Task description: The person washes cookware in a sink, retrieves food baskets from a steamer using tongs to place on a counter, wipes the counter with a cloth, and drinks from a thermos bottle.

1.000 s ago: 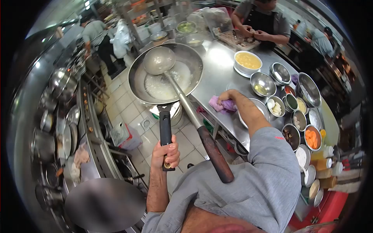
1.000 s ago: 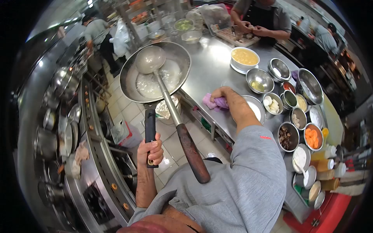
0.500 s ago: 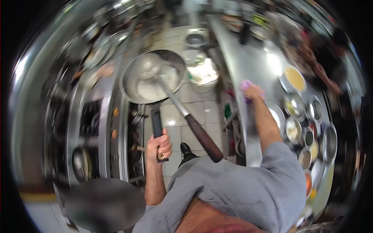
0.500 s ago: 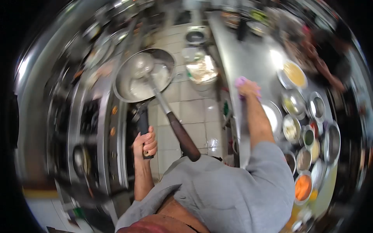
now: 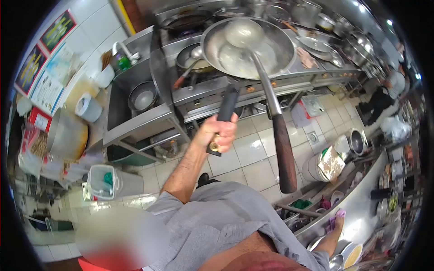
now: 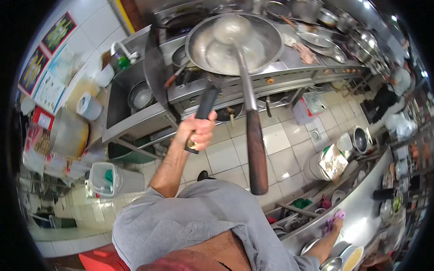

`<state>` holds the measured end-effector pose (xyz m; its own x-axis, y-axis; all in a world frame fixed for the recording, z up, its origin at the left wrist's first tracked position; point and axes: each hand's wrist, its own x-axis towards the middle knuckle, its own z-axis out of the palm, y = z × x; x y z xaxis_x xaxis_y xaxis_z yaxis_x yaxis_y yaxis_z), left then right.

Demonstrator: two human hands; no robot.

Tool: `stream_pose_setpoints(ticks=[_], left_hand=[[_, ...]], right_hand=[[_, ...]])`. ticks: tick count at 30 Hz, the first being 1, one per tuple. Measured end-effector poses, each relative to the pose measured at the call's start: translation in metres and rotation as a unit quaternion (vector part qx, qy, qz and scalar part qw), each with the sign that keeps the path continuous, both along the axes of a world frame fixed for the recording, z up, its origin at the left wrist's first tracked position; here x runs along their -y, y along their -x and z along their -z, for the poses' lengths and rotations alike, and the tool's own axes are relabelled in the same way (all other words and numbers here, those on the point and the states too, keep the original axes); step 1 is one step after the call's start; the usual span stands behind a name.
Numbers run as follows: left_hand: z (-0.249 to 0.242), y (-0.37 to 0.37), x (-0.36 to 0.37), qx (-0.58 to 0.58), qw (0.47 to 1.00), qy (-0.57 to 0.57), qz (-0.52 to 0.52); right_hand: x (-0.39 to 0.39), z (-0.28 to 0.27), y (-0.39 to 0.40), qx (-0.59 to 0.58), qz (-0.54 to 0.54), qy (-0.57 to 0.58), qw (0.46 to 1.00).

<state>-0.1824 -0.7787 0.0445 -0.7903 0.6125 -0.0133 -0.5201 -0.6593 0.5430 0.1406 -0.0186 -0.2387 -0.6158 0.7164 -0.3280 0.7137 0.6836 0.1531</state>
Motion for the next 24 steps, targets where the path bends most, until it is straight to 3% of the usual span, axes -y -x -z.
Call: stream_pose_setpoints(ticks=[3,5,8,9,11,12,13,14,16,17,20,22,23,24], left_hand=[[-0.017,-0.004,0.06,-0.015,0.995,-0.009,-0.103],[-0.016,-0.003,0.101,-0.033,0.987,-0.016,-0.156],[-0.011,-0.003,0.163,-0.041,0.97,0.004,-0.238],[-0.008,-0.002,0.183,-0.04,0.969,-0.011,-0.244],[0.002,0.0,0.222,-0.042,0.958,0.0,-0.282],[0.012,0.002,0.241,-0.027,0.952,0.012,-0.304],[0.023,0.003,0.259,-0.027,0.951,0.013,-0.307],[0.033,0.004,0.278,-0.01,0.948,0.024,-0.318],[0.057,0.014,0.32,0.024,0.946,0.027,-0.323],[0.07,0.019,0.338,0.053,0.946,0.005,-0.32],[0.097,0.04,0.379,0.129,0.932,0.052,-0.335],[0.114,0.055,0.4,0.162,0.93,0.053,-0.326],[0.13,0.062,0.411,0.176,0.932,0.044,-0.315],[0.141,0.067,0.418,0.178,0.932,0.042,-0.314]], right_hand=[[0.011,-0.02,0.012,-0.064,0.202,-0.101,0.972],[0.029,-0.037,0.029,-0.144,0.277,-0.157,0.937],[0.125,-0.103,0.084,-0.293,0.332,-0.149,0.884],[0.138,-0.101,0.098,-0.294,0.33,-0.149,0.885],[0.169,-0.084,0.129,-0.429,0.215,-0.162,0.862],[0.187,-0.076,0.149,-0.522,0.155,-0.034,0.838],[0.215,-0.067,0.175,-0.601,0.162,0.068,0.78],[0.28,-0.085,0.208,-0.607,0.188,0.134,0.761],[0.388,-0.102,0.27,-0.582,0.132,0.352,0.721],[0.465,-0.129,0.304,-0.535,0.114,0.386,0.742],[0.642,-0.168,0.378,-0.366,-0.076,0.619,0.69],[0.741,-0.188,0.404,-0.266,-0.114,0.747,0.599],[0.783,-0.203,0.414,-0.206,-0.113,0.83,0.506],[0.824,-0.212,0.421,-0.175,-0.098,0.866,0.458]])
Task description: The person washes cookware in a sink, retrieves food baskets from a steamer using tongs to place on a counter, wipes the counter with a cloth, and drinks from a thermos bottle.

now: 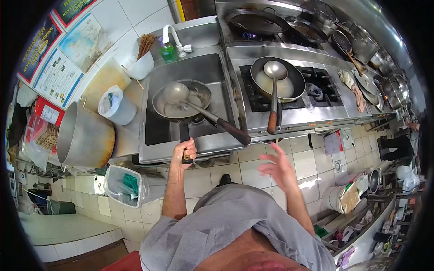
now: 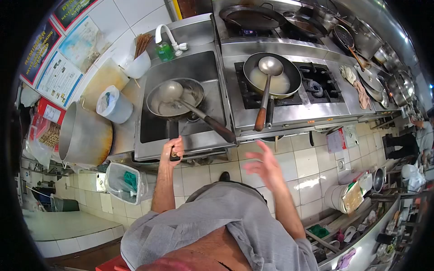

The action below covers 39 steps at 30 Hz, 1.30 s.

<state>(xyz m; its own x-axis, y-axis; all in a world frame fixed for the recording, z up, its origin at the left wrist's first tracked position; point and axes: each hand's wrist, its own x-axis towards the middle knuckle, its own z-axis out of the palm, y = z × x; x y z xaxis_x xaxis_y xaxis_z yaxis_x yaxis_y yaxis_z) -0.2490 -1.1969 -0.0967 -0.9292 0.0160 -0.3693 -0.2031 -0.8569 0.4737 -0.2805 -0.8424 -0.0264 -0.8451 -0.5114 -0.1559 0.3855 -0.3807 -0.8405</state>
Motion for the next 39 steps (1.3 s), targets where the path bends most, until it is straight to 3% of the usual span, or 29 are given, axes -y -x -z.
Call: stream_pose_setpoints(ticks=[2,6,7,8,9,10,11,13,15,16,19,23,24,25,27,29,31,32,34,37,39], left_hand=[[0.019,0.006,0.009,0.033,0.999,0.012,0.001],[0.039,0.004,0.023,0.074,0.997,0.0,0.022],[0.04,0.003,0.027,0.077,0.997,0.0,0.018],[0.04,0.002,0.03,0.08,0.996,0.019,0.022],[0.04,0.001,0.032,0.082,0.996,0.038,0.026],[0.039,0.001,0.033,0.086,0.995,0.039,0.021],[0.038,0.002,0.036,0.087,0.995,0.032,0.025],[0.032,0.005,0.047,0.093,0.995,0.034,0.031],[0.027,0.005,0.054,0.103,0.991,0.085,0.03],[0.023,0.004,0.058,0.127,0.986,0.11,0.018],[0.019,0.003,0.08,0.11,0.986,0.121,0.022],[0.025,0.008,0.112,0.112,0.987,0.111,0.041],[0.032,0.009,0.121,0.084,0.99,0.106,0.052],[0.033,0.01,0.127,0.086,0.989,0.103,0.054],[0.035,0.008,0.136,0.108,0.991,0.064,0.048],[0.043,0.007,0.145,0.069,0.995,0.026,0.069],[0.039,0.004,0.146,0.07,0.995,-0.01,0.074],[0.034,0.002,0.145,0.072,0.994,-0.031,0.074],[0.022,0.001,0.141,0.111,0.989,-0.068,0.065],[0.003,-0.001,0.131,0.149,0.978,-0.138,0.043],[-0.012,-0.002,0.127,0.167,0.968,-0.181,0.036]], right_hand=[[0.063,-0.005,0.013,0.036,-0.035,0.028,0.998],[0.118,0.022,0.037,0.119,-0.108,0.022,0.987],[0.125,0.027,0.038,-0.021,-0.129,-0.124,0.984],[0.131,0.03,0.04,-0.161,-0.146,-0.262,0.94],[0.135,0.028,0.046,-0.16,-0.152,-0.26,0.94],[0.14,0.024,0.054,-0.391,-0.097,-0.327,0.855],[0.146,0.022,0.061,-0.595,-0.032,-0.37,0.712],[0.163,0.033,0.074,-0.537,-0.04,-0.399,0.742],[0.178,0.05,0.084,-0.506,-0.084,-0.565,0.646],[0.185,0.053,0.091,-0.434,-0.157,-0.574,0.676],[0.206,0.051,0.111,-0.366,-0.25,-0.603,0.663],[0.232,0.081,0.141,-0.294,-0.276,-0.505,0.764],[0.238,0.085,0.144,-0.324,-0.255,-0.473,0.779],[0.246,0.086,0.154,-0.215,-0.31,-0.369,0.849],[0.259,0.094,0.172,0.003,-0.301,-0.305,0.903],[0.274,0.141,0.193,0.001,-0.244,-0.323,0.914],[0.284,0.209,0.216,-0.113,-0.161,-0.496,0.846],[0.287,0.244,0.224,-0.112,-0.162,-0.496,0.846],[0.295,0.285,0.237,-0.17,-0.217,-0.659,0.7],[0.306,0.285,0.244,-0.124,-0.275,-0.69,0.658],[0.312,0.32,0.248,-0.153,-0.268,-0.645,0.699]])
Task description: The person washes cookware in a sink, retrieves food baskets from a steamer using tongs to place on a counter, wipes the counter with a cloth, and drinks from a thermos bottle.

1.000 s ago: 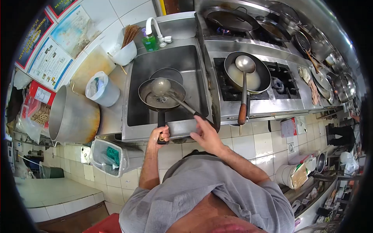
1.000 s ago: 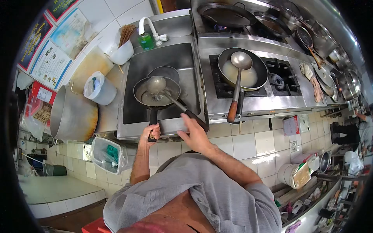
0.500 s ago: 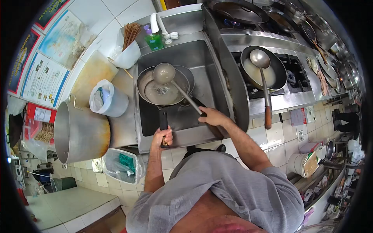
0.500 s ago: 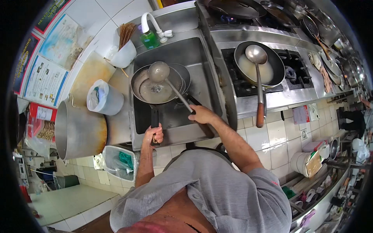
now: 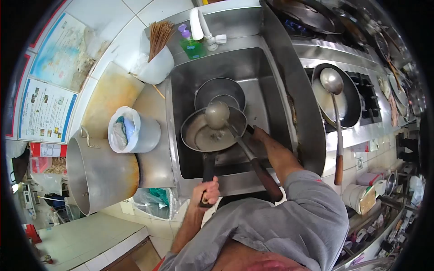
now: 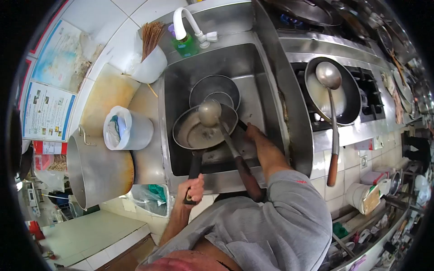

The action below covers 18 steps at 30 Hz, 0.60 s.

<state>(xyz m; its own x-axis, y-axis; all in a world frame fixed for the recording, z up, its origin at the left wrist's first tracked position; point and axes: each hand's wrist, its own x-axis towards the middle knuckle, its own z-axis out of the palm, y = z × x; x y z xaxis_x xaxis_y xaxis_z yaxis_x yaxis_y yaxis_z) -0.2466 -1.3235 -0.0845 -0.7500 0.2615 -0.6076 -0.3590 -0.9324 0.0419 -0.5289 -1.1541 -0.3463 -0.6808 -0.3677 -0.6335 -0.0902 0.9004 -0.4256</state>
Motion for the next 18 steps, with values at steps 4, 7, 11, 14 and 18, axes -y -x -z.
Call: stream_pose_setpoints(ticks=[4,7,11,14,18], left_hand=[[-0.024,-0.001,-0.005,0.037,0.999,-0.003,-0.005],[-0.041,-0.002,-0.003,0.101,0.995,-0.013,0.004],[-0.056,-0.008,0.01,0.083,0.996,-0.043,0.015],[-0.073,-0.007,0.012,0.102,0.993,-0.03,0.041],[-0.088,0.004,0.013,0.132,0.989,-0.018,0.07]], right_hand=[[0.007,0.041,0.024,0.124,0.044,0.069,0.989],[-0.002,0.0,0.047,0.39,0.105,0.117,0.907],[-0.001,-0.023,0.069,0.513,0.167,0.139,0.83],[0.011,-0.038,0.064,0.495,0.13,0.208,0.833],[0.025,-0.06,0.064,0.475,0.114,0.222,0.844]])
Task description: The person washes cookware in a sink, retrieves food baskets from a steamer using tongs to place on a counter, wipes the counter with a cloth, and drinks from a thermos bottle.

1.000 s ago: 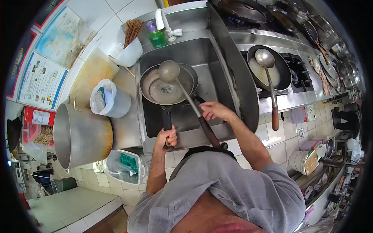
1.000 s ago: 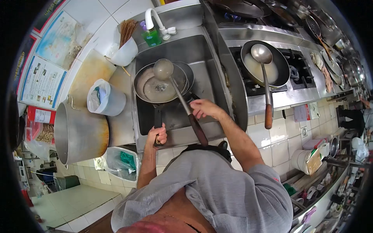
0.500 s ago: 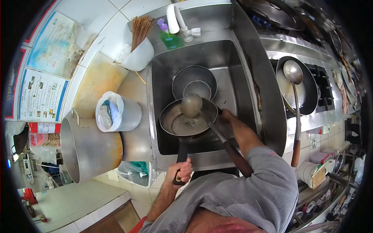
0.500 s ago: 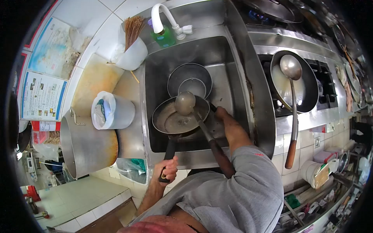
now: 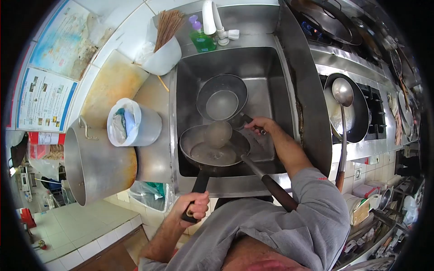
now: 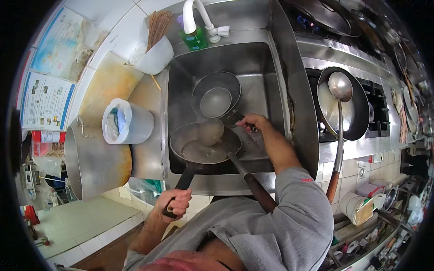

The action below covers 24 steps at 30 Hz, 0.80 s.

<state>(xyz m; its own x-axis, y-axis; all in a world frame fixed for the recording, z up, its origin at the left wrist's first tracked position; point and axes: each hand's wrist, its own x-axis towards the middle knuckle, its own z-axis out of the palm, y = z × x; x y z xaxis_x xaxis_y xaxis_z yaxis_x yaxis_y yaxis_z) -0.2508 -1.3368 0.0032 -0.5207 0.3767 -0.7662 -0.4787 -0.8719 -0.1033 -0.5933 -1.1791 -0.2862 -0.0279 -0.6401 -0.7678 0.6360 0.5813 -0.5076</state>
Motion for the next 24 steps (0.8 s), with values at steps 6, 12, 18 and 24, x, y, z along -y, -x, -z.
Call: stream_pose_setpoints(ticks=[6,12,18,24], left_hand=[[0.042,0.007,0.001,-0.012,1.0,-0.019,0.011],[0.115,0.039,-0.008,-0.049,0.999,0.009,0.013],[0.15,0.077,-0.004,-0.095,0.995,-0.033,0.001],[0.211,0.118,0.016,-0.146,0.979,0.06,0.127]], right_hand=[[0.024,-0.018,-0.007,0.048,0.011,0.018,0.999],[0.03,-0.076,-0.028,0.004,0.101,-0.059,0.993],[0.011,-0.118,-0.033,-0.011,0.107,-0.109,0.988],[-0.01,-0.165,-0.041,-0.142,0.106,-0.158,0.971]])
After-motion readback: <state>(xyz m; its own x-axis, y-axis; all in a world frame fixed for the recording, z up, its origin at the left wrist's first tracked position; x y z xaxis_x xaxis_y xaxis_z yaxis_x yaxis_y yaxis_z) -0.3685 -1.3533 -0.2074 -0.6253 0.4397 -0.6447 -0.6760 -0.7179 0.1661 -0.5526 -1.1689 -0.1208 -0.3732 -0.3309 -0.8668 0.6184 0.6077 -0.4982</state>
